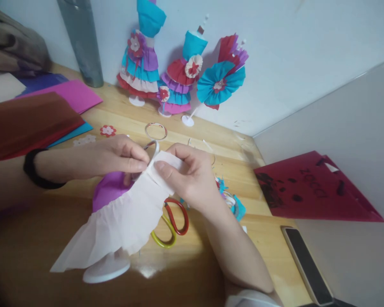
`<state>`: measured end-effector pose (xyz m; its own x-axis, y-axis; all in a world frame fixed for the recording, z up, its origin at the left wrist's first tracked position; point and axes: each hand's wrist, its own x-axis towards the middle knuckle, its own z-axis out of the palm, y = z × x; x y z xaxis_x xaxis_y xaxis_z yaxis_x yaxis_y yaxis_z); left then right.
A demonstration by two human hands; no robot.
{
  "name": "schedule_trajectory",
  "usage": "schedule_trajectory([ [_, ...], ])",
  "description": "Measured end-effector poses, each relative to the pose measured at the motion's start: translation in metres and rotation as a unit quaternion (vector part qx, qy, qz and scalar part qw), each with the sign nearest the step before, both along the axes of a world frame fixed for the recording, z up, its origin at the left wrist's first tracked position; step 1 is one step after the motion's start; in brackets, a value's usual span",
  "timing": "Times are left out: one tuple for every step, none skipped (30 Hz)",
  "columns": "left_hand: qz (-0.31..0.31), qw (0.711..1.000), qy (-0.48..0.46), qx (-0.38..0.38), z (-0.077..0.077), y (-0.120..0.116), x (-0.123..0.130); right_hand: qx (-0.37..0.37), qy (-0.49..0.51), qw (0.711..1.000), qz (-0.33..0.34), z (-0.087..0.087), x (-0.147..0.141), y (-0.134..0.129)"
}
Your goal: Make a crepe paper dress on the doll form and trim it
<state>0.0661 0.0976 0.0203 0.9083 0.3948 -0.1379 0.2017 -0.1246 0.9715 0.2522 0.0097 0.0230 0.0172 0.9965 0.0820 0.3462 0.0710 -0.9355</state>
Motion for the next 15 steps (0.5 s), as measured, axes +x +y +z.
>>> schedule_trajectory([
  [-0.003, 1.000, -0.003, 0.005, -0.0013, 0.0004, -0.0001, 0.001, -0.008, 1.000, 0.007, 0.0014, -0.0003, -0.0011],
  [-0.006, 1.000, -0.006, 0.008, -0.0023, 0.0006, -0.0003, 0.001, -0.015, 1.000, 0.015, 0.0028, -0.0005, -0.0023],
  [-0.007, 1.000, -0.010, 0.011, -0.0030, 0.0009, -0.0004, 0.001, -0.019, 1.000, 0.019, 0.0038, -0.0006, -0.0034],
  [-0.006, 1.000, -0.012, 0.013, -0.0034, 0.0010, -0.0004, 0.001, -0.022, 1.000, 0.020, 0.0043, -0.0004, -0.0042],
  [-0.004, 1.000, -0.014, 0.015, -0.0035, 0.0010, -0.0005, 0.007, -0.025, 1.000, 0.017, 0.0042, 0.0000, -0.0047],
  [-0.004, 1.000, -0.015, 0.016, -0.0034, 0.0010, -0.0006, 0.018, -0.030, 0.999, 0.012, 0.0035, 0.0007, -0.0049],
  [-0.004, 1.000, -0.015, 0.018, -0.0033, 0.0010, -0.0006, 0.034, -0.037, 0.999, 0.004, 0.0023, 0.0017, -0.0047],
  [-0.005, 1.000, -0.015, 0.019, -0.0033, 0.0009, -0.0007, 0.055, -0.047, 0.997, -0.005, 0.0011, 0.0028, -0.0043],
  [-0.007, 1.000, -0.016, 0.020, -0.0035, 0.0009, -0.0007, 0.075, -0.059, 0.995, -0.011, 0.0001, 0.0038, -0.0039],
  [-0.008, 1.000, -0.018, 0.021, -0.0040, 0.0010, -0.0006, 0.091, -0.071, 0.993, -0.013, -0.0005, 0.0045, -0.0036],
  [-0.010, 0.999, -0.021, 0.023, -0.0048, 0.0012, -0.0004, 0.100, -0.083, 0.992, -0.011, -0.0004, 0.0049, -0.0036],
  [-0.010, 0.999, -0.026, 0.027, -0.0059, 0.0014, 0.0000, 0.101, -0.093, 0.991, -0.005, 0.0004, 0.0049, -0.0038],
  [-0.012, 0.999, -0.032, 0.031, -0.0071, 0.0017, 0.0004, 0.100, -0.100, 0.990, 0.003, 0.0016, 0.0045, -0.0042],
  [-0.015, 0.999, -0.037, 0.037, -0.0083, 0.0020, 0.0009, 0.097, -0.104, 0.990, 0.012, 0.0031, 0.0039, -0.0048],
  [-0.015, 0.998, -0.041, 0.043, -0.0094, 0.0023, 0.0013, 0.092, -0.106, 0.990, 0.017, 0.0044, 0.0032, -0.0053],
])
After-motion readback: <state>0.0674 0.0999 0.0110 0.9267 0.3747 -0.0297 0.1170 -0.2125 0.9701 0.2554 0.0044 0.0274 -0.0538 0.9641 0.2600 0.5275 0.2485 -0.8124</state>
